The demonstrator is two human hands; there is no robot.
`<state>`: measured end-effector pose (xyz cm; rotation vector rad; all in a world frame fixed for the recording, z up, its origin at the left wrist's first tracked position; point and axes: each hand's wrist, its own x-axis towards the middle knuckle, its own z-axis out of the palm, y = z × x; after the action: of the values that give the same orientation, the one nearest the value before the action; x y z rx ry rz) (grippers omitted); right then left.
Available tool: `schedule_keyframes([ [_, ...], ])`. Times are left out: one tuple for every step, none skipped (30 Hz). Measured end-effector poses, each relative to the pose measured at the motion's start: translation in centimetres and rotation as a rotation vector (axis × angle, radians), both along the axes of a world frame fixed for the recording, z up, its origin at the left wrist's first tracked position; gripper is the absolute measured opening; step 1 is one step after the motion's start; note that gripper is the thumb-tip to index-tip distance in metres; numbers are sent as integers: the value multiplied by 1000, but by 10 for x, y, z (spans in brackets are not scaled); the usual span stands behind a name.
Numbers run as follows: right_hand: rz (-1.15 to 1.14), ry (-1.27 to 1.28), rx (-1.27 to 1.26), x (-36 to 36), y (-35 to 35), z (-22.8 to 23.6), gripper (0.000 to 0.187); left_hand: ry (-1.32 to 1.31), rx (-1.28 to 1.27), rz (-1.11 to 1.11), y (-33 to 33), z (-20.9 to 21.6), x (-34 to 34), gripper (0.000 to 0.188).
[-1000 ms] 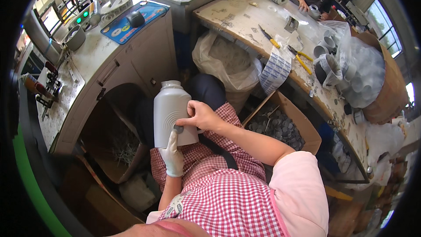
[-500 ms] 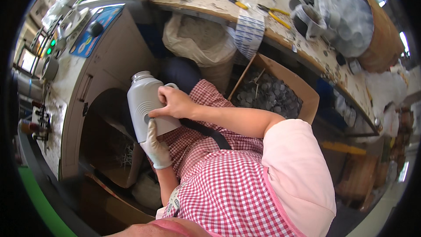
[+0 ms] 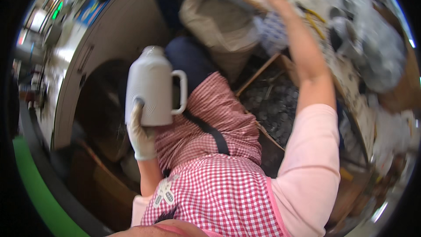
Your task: The person repeatedly picks up a white plastic jug, inserts a small gray circular piece into the side opening, and uses a yellow-handled tool to press or adjust it. The person then places the jug aside and repeats the process with another jug.
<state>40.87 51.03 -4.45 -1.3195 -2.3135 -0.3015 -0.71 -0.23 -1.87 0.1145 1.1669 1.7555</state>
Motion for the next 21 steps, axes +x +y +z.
schedule_keyframes([
  [-36,-55,-275,14,29,-3,36,2,-6,3,-2,2,-3,39],
  [-28,189,-394,15,45,-13,43,-28,20,-20,-3,4,-6,36],
  [40,-71,-143,10,56,-9,42,53,-60,-31,-2,6,-11,37],
  [58,-213,18,1,52,1,37,111,20,-55,-6,8,-11,35],
  [-98,-242,-136,-20,48,21,37,35,30,-45,-8,10,-11,34],
  [-9,-32,-250,-44,23,37,39,-12,13,-35,-9,11,-13,37],
  [-6,438,-557,-69,-14,56,41,-60,50,-47,-11,11,-13,40],
  [151,825,-920,-96,-60,69,44,-129,34,-20,-13,9,-14,39],
  [208,936,-1136,-122,-110,84,46,71,-85,-44,-15,7,-15,36],
  [326,917,-1160,-143,-174,85,45,274,-147,-78,-17,3,-15,34],
  [393,831,-1306,-165,-228,88,44,436,-166,-115,-19,-1,-15,33],
  [421,758,-1320,-189,-280,81,40,600,-188,-142,-22,-5,-15,32],
  [418,752,-1533,-203,-325,81,37,724,-163,-170,-24,-9,-16,33],
  [402,757,-1742,-216,-356,81,41,775,-107,-182,-26,-12,-15,33],
  [458,728,-1757,-229,-380,77,47,825,-49,-193,-28,-15,-16,34],
  [581,638,-1598,-240,-391,71,48,796,36,-189,-30,-18,-14,35],
  [621,597,-1399,-248,-401,67,49,766,123,-185,-32,-20,-14,36],
  [659,657,-1273,-254,-408,66,50,937,93,-214,-34,-21,-15,39],
  [683,622,-1181,-257,-410,64,50,1107,65,-239,-36,-22,-15,41],
  [689,678,-1189,-258,-411,65,49,1276,38,-254,-38,-23,-15,44],
  [664,659,-1246,-258,-412,64,49,1276,68,-250,-39,-24,-16,46],
])
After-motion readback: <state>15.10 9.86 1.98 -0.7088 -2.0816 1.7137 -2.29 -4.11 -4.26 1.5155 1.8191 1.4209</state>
